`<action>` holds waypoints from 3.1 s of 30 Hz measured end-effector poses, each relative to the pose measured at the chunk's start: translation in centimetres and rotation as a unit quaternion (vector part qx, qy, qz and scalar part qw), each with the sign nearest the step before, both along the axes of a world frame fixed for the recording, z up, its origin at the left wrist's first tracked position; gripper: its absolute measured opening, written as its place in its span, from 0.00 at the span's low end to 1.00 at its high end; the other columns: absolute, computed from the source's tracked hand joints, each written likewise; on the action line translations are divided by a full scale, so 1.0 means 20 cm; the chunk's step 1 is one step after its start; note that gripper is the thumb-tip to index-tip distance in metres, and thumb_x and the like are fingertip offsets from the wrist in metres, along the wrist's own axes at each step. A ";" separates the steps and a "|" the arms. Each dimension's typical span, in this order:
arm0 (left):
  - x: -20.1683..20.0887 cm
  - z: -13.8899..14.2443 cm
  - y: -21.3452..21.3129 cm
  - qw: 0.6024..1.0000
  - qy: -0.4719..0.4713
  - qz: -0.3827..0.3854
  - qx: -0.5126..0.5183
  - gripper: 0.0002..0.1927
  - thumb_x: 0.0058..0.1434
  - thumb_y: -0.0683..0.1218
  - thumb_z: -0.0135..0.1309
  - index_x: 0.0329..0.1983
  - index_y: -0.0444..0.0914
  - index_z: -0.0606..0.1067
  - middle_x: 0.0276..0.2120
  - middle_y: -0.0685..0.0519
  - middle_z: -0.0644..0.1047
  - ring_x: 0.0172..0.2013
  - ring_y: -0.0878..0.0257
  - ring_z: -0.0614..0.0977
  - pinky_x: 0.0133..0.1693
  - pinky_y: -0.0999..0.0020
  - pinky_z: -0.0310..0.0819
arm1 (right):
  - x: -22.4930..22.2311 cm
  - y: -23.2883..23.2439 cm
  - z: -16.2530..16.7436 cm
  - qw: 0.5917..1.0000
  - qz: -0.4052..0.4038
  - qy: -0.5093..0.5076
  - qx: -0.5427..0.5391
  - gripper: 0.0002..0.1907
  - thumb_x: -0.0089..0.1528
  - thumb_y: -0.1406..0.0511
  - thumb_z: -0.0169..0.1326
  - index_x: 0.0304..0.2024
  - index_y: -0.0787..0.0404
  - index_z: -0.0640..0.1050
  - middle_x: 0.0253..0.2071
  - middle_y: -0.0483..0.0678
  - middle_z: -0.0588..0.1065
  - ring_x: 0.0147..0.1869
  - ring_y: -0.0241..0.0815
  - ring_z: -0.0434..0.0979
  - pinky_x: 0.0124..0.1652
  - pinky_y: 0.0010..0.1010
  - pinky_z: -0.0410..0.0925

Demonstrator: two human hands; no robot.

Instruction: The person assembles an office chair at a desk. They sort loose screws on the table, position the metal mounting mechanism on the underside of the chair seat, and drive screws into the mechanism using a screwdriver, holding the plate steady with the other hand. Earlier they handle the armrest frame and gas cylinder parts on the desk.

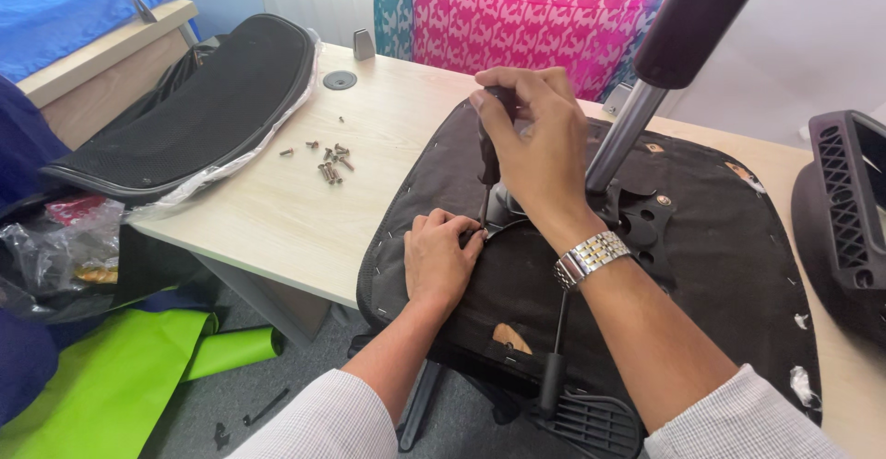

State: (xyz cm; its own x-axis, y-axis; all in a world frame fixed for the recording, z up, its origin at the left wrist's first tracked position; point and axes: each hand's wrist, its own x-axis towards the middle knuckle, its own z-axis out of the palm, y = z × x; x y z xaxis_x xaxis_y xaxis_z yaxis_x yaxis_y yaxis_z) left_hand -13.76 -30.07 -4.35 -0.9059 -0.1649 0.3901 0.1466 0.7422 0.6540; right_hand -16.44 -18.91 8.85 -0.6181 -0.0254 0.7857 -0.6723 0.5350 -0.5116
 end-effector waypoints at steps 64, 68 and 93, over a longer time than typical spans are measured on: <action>0.01 0.00 0.00 1.000 0.022 -0.006 -0.012 0.09 0.57 0.51 0.62 0.38 0.46 0.85 0.38 0.58 0.78 0.46 0.59 0.76 0.48 0.63 0.66 | 0.00 0.08 -0.01 0.999 -0.024 0.019 0.037 0.11 0.66 0.63 0.63 0.51 0.54 0.85 0.42 0.50 0.74 0.43 0.41 0.74 0.43 0.31 0.71; 0.01 0.00 0.00 1.000 0.022 -0.003 -0.007 0.08 0.56 0.51 0.62 0.37 0.46 0.85 0.38 0.58 0.78 0.46 0.59 0.76 0.48 0.63 0.66 | -0.03 0.08 -0.04 0.998 0.040 0.044 0.024 0.11 0.70 0.68 0.56 0.55 0.58 0.81 0.48 0.46 0.76 0.48 0.36 0.77 0.49 0.29 0.72; 0.00 0.01 0.00 1.000 -0.013 -0.015 -0.012 0.09 0.58 0.51 0.61 0.39 0.46 0.85 0.39 0.59 0.78 0.46 0.60 0.75 0.49 0.63 0.66 | -0.22 0.11 -0.06 0.929 0.248 -0.143 -0.234 0.16 0.70 0.59 0.42 0.29 0.59 0.69 0.27 0.47 0.72 0.30 0.37 0.74 0.35 0.30 0.71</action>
